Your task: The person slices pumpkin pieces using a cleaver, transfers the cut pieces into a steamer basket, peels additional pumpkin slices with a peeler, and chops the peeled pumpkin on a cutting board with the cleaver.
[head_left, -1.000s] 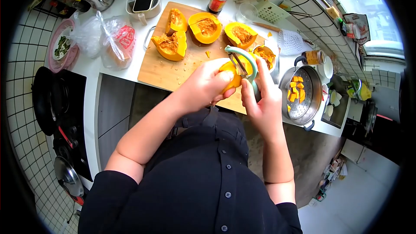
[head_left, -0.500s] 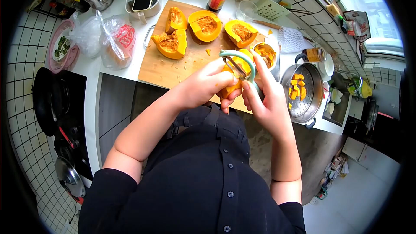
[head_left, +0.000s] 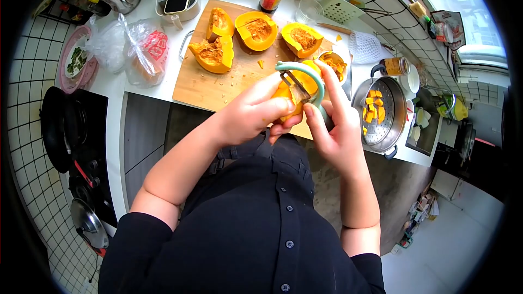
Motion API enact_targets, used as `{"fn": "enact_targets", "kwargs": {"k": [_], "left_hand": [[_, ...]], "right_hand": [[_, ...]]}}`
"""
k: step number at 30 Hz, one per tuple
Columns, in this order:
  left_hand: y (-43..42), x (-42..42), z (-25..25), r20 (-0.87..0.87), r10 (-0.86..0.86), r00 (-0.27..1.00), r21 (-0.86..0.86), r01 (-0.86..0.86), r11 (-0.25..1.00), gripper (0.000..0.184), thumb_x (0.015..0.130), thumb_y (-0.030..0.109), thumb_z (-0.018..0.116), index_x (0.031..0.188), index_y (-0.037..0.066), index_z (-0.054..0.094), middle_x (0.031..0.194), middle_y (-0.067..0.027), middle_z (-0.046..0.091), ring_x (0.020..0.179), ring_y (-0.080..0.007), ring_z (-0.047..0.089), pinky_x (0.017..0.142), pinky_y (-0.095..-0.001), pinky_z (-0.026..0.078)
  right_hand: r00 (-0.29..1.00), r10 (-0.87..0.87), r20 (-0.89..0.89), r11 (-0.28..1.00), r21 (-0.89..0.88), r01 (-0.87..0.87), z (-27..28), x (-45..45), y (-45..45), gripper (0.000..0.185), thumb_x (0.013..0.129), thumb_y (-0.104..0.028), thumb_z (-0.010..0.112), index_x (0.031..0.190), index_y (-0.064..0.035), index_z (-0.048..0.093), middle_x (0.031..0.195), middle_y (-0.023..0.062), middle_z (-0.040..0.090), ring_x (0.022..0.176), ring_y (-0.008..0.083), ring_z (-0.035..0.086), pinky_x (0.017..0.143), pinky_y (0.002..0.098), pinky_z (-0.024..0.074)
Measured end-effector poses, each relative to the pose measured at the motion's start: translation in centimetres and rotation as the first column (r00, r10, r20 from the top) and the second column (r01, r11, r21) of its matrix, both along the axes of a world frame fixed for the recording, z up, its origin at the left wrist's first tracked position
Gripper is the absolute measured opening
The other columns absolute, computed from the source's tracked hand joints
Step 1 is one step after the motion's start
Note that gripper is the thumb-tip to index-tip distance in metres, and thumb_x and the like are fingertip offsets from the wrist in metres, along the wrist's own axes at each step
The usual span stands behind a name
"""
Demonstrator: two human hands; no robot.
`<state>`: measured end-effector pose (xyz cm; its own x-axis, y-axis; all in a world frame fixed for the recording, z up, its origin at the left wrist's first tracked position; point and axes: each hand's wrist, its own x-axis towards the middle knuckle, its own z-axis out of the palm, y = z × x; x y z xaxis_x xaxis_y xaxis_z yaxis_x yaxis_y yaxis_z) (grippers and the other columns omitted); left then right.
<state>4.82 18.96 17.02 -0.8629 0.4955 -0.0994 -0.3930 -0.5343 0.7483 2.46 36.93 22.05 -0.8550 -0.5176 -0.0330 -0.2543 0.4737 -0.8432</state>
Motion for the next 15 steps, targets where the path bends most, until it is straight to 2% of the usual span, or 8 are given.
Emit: {"fn": "enact_targets", "kwargs": {"k": [1, 3, 6, 9, 12, 15], "left_hand": [[-0.4, -0.1, 0.0, 0.016, -0.043, 0.999, 0.043, 0.042, 0.998, 0.026, 0.09, 0.017, 0.044, 0.111, 0.002, 0.042, 0.077, -0.0038, 0.05, 0.057, -0.0075, 0.045, 0.05, -0.0227, 0.043], [-0.7, -0.2, 0.2, 0.048, -0.089, 0.995, 0.087, 0.085, 0.993, 0.026, 0.091, 0.02, 0.044, 0.111, 0.003, 0.042, 0.075, -0.0031, 0.049, 0.054, -0.0063, 0.041, 0.048, -0.0217, 0.041], [-0.1, 0.1, 0.4, 0.058, 0.007, 0.998, 0.016, -0.007, 1.0, 0.026, 0.091, 0.02, 0.044, 0.111, 0.002, 0.042, 0.075, -0.0027, 0.049, 0.054, -0.0059, 0.041, 0.048, -0.0214, 0.041], [0.8, 0.6, 0.4, -0.016, 0.108, 0.994, -0.072, -0.108, 0.992, 0.026, 0.091, 0.02, 0.045, 0.11, 0.003, 0.042, 0.074, -0.0025, 0.049, 0.054, -0.0055, 0.042, 0.048, -0.0213, 0.041], [0.3, 0.6, 0.3, -0.007, 0.036, 0.999, -0.048, -0.037, 0.998, 0.026, 0.091, 0.02, 0.045, 0.11, 0.003, 0.043, 0.074, -0.0026, 0.049, 0.054, -0.0055, 0.04, 0.047, -0.021, 0.04], [-0.9, 0.2, 0.9, 0.071, -0.109, 0.992, 0.081, 0.103, 0.991, 0.025, 0.09, 0.021, 0.046, 0.107, 0.003, 0.044, 0.073, -0.0025, 0.049, 0.052, -0.0056, 0.038, 0.046, -0.0207, 0.038]], "right_hand": [[0.998, 0.03, -0.048, 0.996, 0.087, -0.026, 0.2, -0.2, 0.3, 0.061, 0.086, -0.004, 0.06, 0.139, 0.0013, 0.032, 0.065, 0.0123, 0.061, 0.054, 0.0119, 0.056, 0.059, 0.0255, 0.0464], [0.992, 0.04, -0.119, 0.995, 0.092, -0.029, -0.1, -0.4, 0.4, 0.06, 0.085, -0.004, 0.061, 0.138, 0.0011, 0.034, 0.065, 0.0131, 0.059, 0.052, 0.0131, 0.053, 0.056, 0.0262, 0.045], [0.991, 0.014, -0.131, 0.997, 0.077, -0.004, -0.2, -0.4, 0.2, 0.059, 0.085, -0.004, 0.061, 0.138, 0.001, 0.035, 0.067, 0.014, 0.059, 0.051, 0.0151, 0.052, 0.055, 0.0263, 0.0446], [0.996, -0.014, -0.091, 0.999, 0.038, 0.018, -0.3, -0.2, 0.2, 0.059, 0.084, -0.004, 0.061, 0.138, 0.0011, 0.036, 0.071, 0.0146, 0.06, 0.051, 0.0169, 0.053, 0.055, 0.0259, 0.0449], [0.996, -0.002, -0.094, 1.0, 0.023, 0.004, -0.6, -0.2, 0.5, 0.059, 0.084, -0.005, 0.062, 0.137, 0.0011, 0.037, 0.073, 0.0152, 0.061, 0.051, 0.0175, 0.054, 0.055, 0.0258, 0.0453], [0.992, 0.048, -0.116, 0.997, 0.07, -0.04, -0.1, -0.4, 1.0, 0.057, 0.083, -0.006, 0.063, 0.135, 0.0013, 0.04, 0.073, 0.0159, 0.061, 0.052, 0.0177, 0.054, 0.055, 0.0261, 0.0456]]}}
